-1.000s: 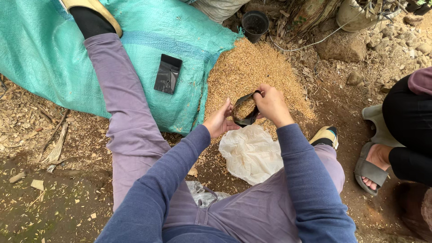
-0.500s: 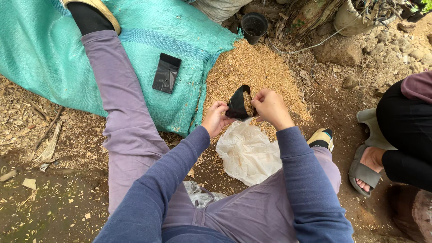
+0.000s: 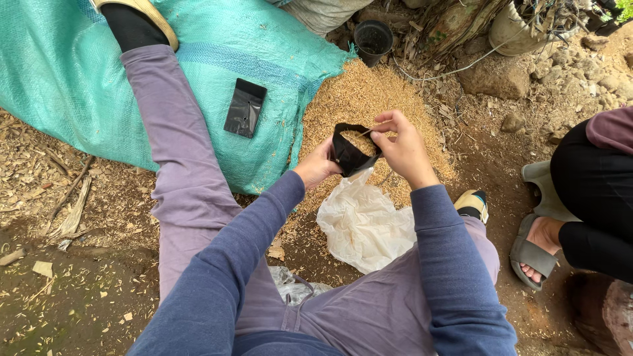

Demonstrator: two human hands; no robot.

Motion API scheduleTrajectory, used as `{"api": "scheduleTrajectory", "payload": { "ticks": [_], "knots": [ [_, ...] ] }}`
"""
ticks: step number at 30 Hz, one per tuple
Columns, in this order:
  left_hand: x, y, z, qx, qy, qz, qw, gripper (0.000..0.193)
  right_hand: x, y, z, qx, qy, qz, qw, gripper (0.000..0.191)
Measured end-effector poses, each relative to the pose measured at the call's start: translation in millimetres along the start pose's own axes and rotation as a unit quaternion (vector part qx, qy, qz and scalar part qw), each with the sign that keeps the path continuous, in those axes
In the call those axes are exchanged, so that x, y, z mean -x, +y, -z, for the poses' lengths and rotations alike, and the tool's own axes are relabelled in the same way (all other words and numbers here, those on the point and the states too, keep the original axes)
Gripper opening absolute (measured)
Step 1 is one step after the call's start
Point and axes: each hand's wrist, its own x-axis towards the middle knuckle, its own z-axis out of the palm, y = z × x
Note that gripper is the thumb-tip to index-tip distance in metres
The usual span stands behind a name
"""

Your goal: The person scoops grains from a large pile on the ground into small black pouches using a white plastic bag as a funnel. They then fold and seal each pouch and place it with others on the ground.

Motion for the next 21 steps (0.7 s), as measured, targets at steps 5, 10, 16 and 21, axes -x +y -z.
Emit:
{"api": "scheduleTrajectory", "payload": {
  "ticks": [5,10,16,21],
  "knots": [
    [-10,10,1,-0.178,0.076,-0.036,0.980,0.084,0,4,5,-0.092,0.079,-0.082,0.989,0.019],
    [-15,14,-6,-0.271,0.154,-0.077,0.947,0.088,14,4,0,0.050,0.016,-0.083,0.995,0.017],
    [-15,14,-21,-0.311,0.178,-0.094,0.929,0.090,23,-1,-19,0.145,0.046,0.002,0.988,0.025],
    [-16,18,-24,-0.295,0.187,-0.055,0.936,0.092,19,0,-23,0.153,0.064,-0.007,0.986,0.019]
  ]
}}
